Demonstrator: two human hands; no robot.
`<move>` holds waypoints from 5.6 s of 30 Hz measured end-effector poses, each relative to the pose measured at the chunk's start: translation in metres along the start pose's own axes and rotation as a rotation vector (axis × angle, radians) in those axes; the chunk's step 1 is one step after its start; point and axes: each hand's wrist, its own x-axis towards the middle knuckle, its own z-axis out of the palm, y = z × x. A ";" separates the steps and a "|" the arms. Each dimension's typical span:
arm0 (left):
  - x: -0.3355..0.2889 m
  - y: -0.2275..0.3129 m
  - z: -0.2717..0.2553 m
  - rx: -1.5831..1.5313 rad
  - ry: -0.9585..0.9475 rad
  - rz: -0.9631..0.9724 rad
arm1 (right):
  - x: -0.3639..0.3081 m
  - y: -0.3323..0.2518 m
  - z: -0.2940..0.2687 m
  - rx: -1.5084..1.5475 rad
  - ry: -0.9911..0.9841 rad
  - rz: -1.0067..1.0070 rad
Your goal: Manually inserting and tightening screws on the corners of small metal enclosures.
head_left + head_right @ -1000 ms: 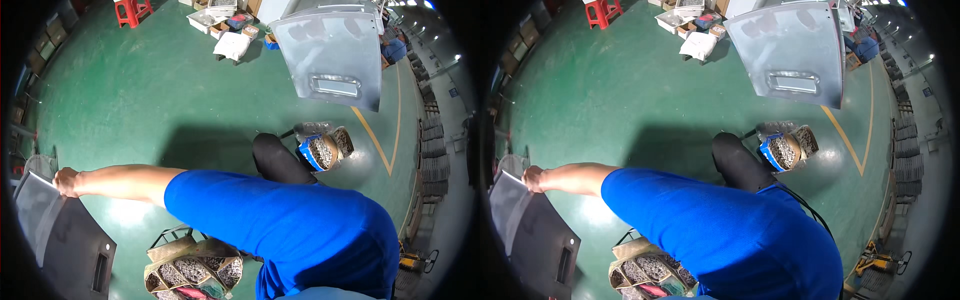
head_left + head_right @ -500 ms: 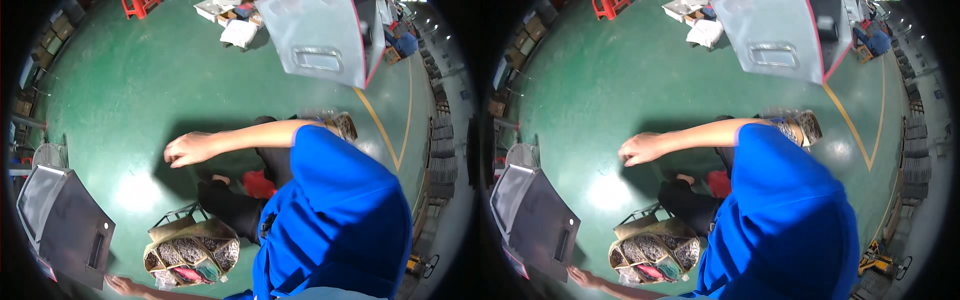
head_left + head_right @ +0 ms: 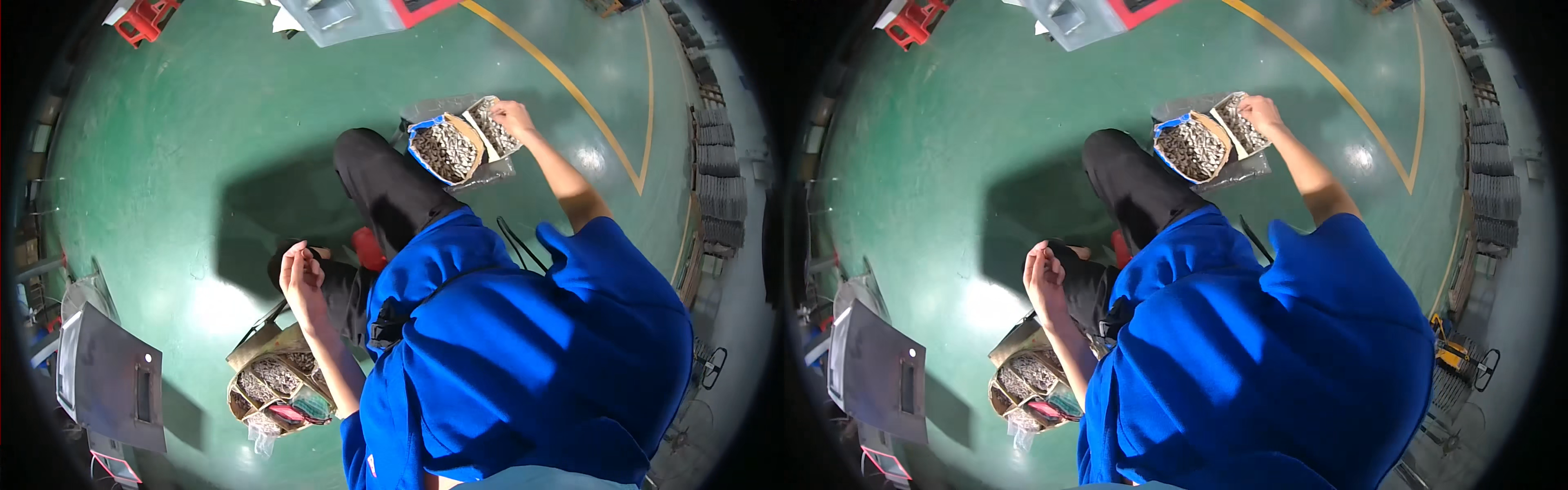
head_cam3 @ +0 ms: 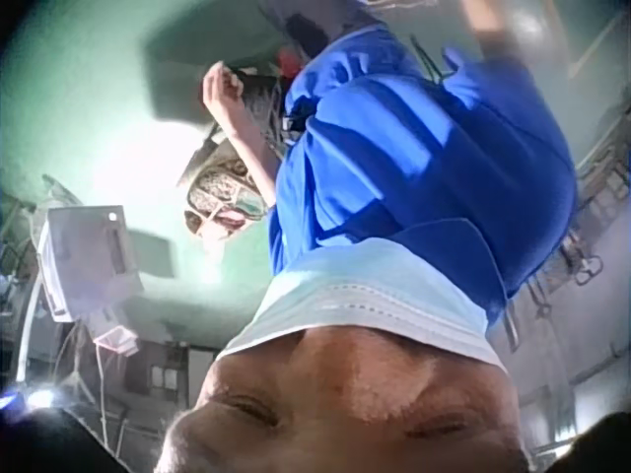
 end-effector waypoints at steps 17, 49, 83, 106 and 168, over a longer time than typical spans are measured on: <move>0.046 0.080 0.104 0.268 -0.131 0.215 | -0.002 -0.009 0.023 -0.120 0.034 -0.159; 0.004 0.092 0.144 -0.596 -0.274 0.291 | -0.068 -0.448 -0.036 0.249 -0.157 -1.383; 0.016 0.097 0.103 -0.430 -0.041 0.378 | -0.013 -0.649 -0.116 -0.969 0.401 -2.018; -0.006 0.136 0.147 -0.444 -0.078 0.532 | -0.092 -0.594 -0.117 -1.591 0.522 -1.768; 0.013 0.179 0.009 -1.245 -0.648 0.591 | -0.039 -0.129 0.058 -0.253 -0.540 -0.388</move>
